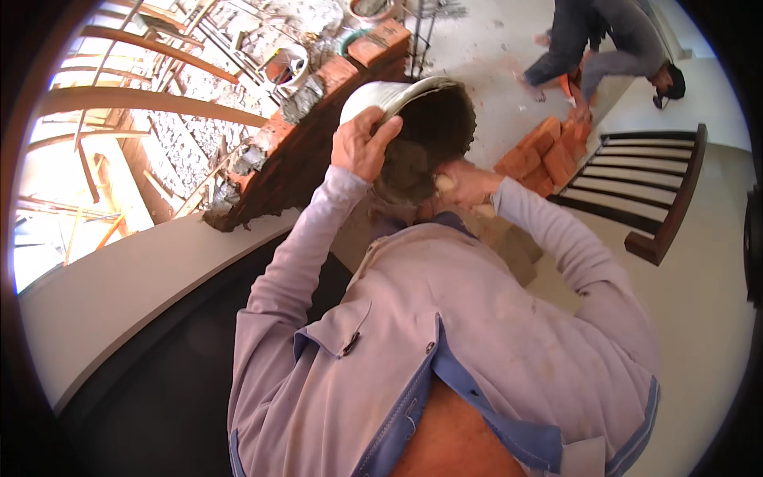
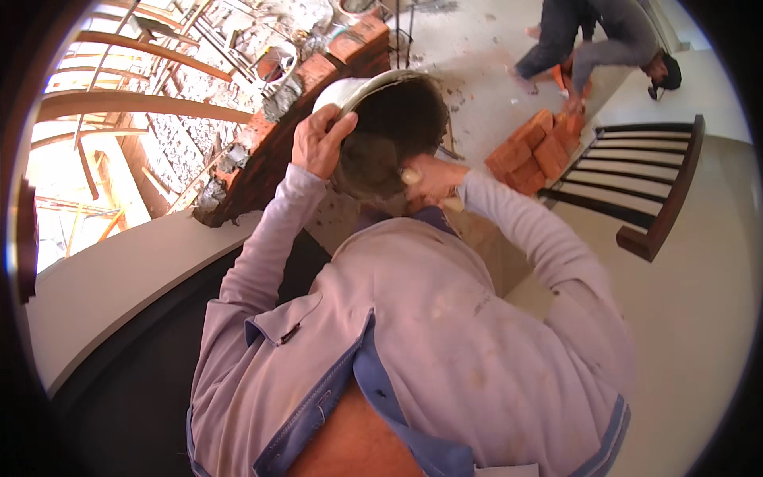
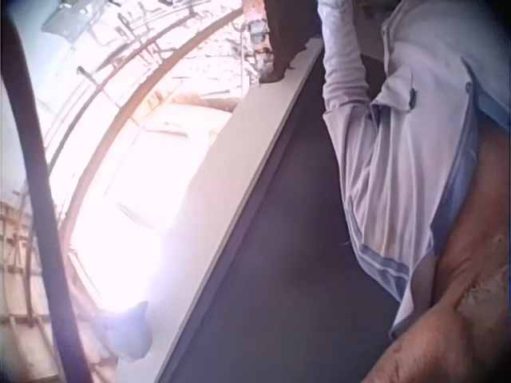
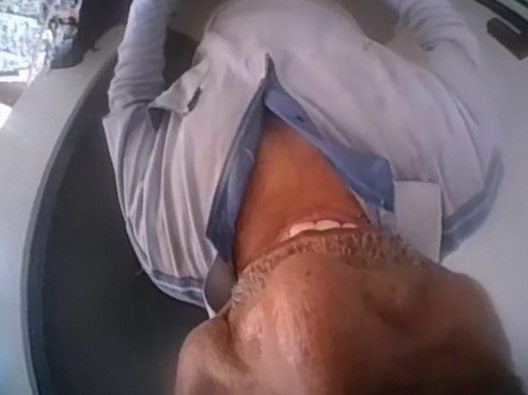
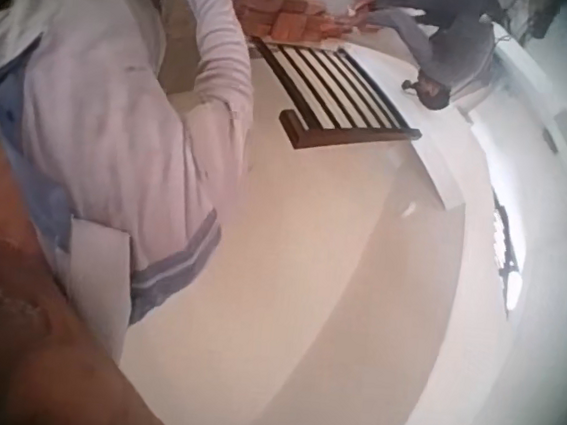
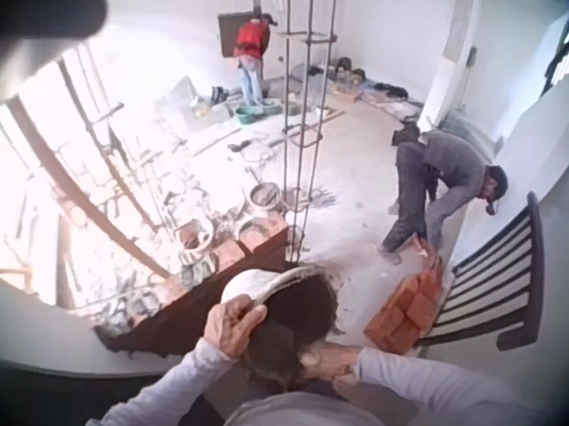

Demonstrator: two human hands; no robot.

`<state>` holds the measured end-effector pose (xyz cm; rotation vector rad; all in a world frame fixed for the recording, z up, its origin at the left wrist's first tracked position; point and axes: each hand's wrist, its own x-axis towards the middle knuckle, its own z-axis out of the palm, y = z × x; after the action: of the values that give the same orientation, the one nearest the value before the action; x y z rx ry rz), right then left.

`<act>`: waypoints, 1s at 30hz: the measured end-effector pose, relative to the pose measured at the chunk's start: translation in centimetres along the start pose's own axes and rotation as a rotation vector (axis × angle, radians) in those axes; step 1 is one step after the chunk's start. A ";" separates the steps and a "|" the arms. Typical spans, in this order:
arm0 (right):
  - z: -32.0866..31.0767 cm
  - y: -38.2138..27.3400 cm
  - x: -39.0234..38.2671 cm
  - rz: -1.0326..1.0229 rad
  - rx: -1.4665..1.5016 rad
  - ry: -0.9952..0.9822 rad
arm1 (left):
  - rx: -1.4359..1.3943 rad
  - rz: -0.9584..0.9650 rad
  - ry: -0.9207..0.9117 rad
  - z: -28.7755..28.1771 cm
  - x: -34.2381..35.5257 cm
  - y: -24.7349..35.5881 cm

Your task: The person builds a brick wall by applying mortar with a trowel, placing individual bricks on the mortar bed, and using a hammer to tap them into alignment.

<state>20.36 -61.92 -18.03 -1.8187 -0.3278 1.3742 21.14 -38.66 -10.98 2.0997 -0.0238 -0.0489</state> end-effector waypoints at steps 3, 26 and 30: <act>0.8 -1.9 0.5 -0.041 0.205 -0.053 | -0.027 -0.014 0.155 -1.6 -1.1 -3.7; -27.4 -8.7 15.8 -0.649 -0.775 0.030 | -0.291 -0.579 0.947 3.7 -9.2 -15.9; -27.6 -7.3 18.5 -0.575 -1.046 0.321 | -0.228 -0.709 1.008 4.2 -11.1 -16.3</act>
<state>53.77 -57.85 -23.24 -2.4047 -1.4593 0.4670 9.80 -33.62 -26.90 1.6066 1.2525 0.5492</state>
